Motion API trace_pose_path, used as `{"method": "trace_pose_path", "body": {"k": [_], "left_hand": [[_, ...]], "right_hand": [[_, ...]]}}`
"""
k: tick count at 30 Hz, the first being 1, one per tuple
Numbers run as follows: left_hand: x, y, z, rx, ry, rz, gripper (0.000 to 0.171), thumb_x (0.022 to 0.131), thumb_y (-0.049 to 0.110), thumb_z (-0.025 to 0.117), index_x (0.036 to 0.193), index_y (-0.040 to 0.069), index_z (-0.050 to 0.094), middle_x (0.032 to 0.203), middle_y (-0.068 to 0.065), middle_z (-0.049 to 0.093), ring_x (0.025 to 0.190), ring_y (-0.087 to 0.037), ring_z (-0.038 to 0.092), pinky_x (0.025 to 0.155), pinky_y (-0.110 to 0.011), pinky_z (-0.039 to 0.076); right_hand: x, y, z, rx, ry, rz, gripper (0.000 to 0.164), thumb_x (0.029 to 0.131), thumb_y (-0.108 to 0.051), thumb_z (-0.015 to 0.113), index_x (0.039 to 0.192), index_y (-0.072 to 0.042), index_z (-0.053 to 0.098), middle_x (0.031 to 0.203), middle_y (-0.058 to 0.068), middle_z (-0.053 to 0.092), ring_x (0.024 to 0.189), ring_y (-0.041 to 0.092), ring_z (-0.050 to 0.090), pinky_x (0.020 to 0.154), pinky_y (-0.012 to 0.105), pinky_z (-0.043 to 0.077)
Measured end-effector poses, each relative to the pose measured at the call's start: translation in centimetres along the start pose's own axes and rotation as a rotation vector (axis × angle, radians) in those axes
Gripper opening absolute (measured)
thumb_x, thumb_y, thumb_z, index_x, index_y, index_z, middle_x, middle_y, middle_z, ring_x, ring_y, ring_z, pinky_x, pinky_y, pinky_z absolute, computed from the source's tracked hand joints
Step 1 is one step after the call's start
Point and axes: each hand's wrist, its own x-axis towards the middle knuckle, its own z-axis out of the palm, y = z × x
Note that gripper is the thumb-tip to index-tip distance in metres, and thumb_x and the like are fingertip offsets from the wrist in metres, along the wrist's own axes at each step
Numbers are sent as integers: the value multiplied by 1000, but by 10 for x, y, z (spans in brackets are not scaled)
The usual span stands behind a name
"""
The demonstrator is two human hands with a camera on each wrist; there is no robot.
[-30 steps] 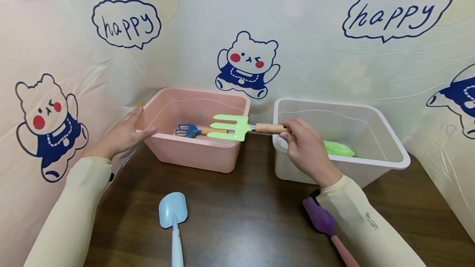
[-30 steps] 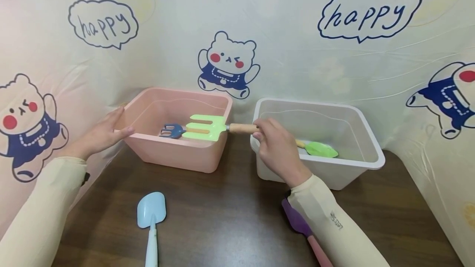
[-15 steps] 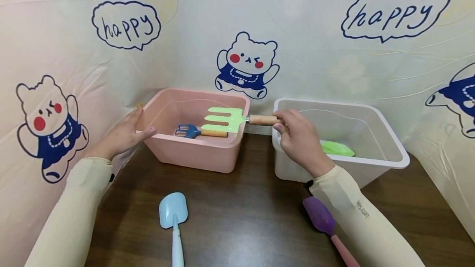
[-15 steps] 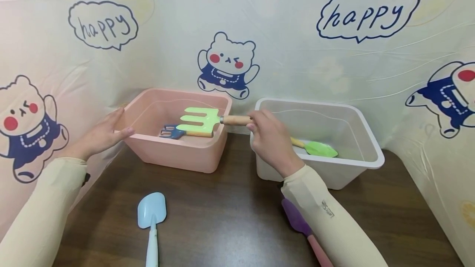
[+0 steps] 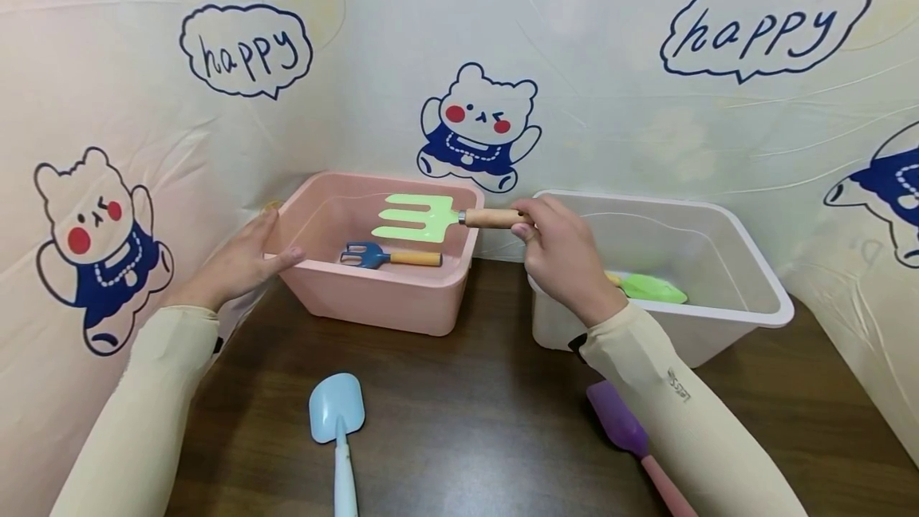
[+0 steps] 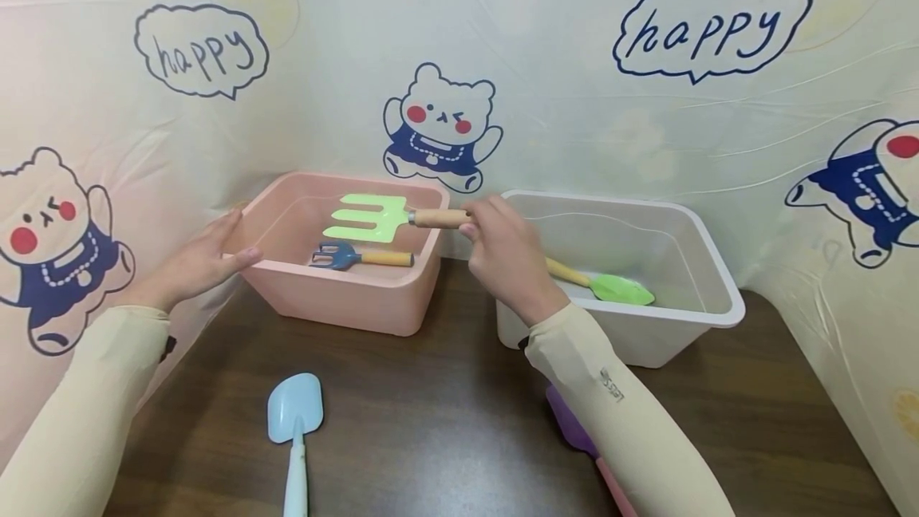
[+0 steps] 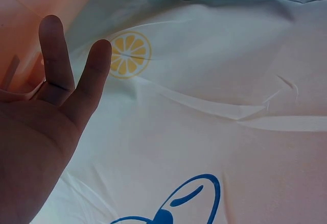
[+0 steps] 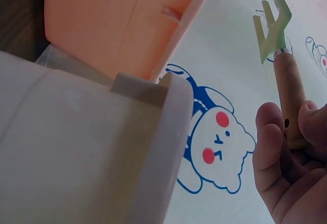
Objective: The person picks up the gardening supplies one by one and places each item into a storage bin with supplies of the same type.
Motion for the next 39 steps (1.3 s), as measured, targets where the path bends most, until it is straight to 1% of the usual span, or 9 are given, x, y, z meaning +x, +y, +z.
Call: {"method": "trace_pose_path", "body": {"k": [8,11,15,20,25,34,39], "left_hand": [[1,0,0,-8,-1,-5,110,92,71,52,160,15,-14,166,-21,-9,146,-56,5,105,-78,12],[1,-1,-1,-12,-3,0,110,93,71,52,160,14,-15,166,-22,-9,146,-56,5,106,-78,11],[1,-1,-1,-18,-8,-3,110,93,70,52,160,15,-15,166,-23,-9,146,-56,6,106,-78,12],[2,-1,-1,-13,-15,-1,110,93,70,52,160,13,-13,166,-24,-7,146,-56,6,107,-77,12],[1,-1,-1,-12,-21,-3,110,93,69,52,160,12,-14,165,-24,-8,146,-56,6,107,-76,11],[2,-2,0,-18,-16,-11,110,93,70,53,160,15,-15,166,-23,-9,145,-56,7,106,-78,12],[1,-1,-1,-8,-12,-3,110,93,69,52,160,13,-14,166,-23,-9,146,-55,6,107,-77,11]], "right_hand": [[11,-3,6,6,-36,54,19,97,-5,66,114,0,69,101,10,64,89,25,58,82,42,51],[15,-5,8,9,-47,65,19,97,-6,66,115,0,69,102,10,63,89,25,57,82,41,50],[20,-6,12,12,-53,59,19,98,-7,65,115,0,69,102,10,63,89,26,56,83,40,49],[24,-9,16,3,-72,60,18,99,-8,64,114,-1,68,98,9,60,86,25,54,79,39,48],[29,-12,21,-17,-80,64,17,99,-8,64,114,-2,68,97,8,59,86,24,53,77,37,48],[38,-16,30,-11,-107,77,17,100,-10,62,115,-3,68,104,7,62,92,23,55,85,38,47],[41,-17,34,-9,-124,97,19,101,-12,62,117,-4,68,103,7,61,90,23,54,84,37,48]]}}
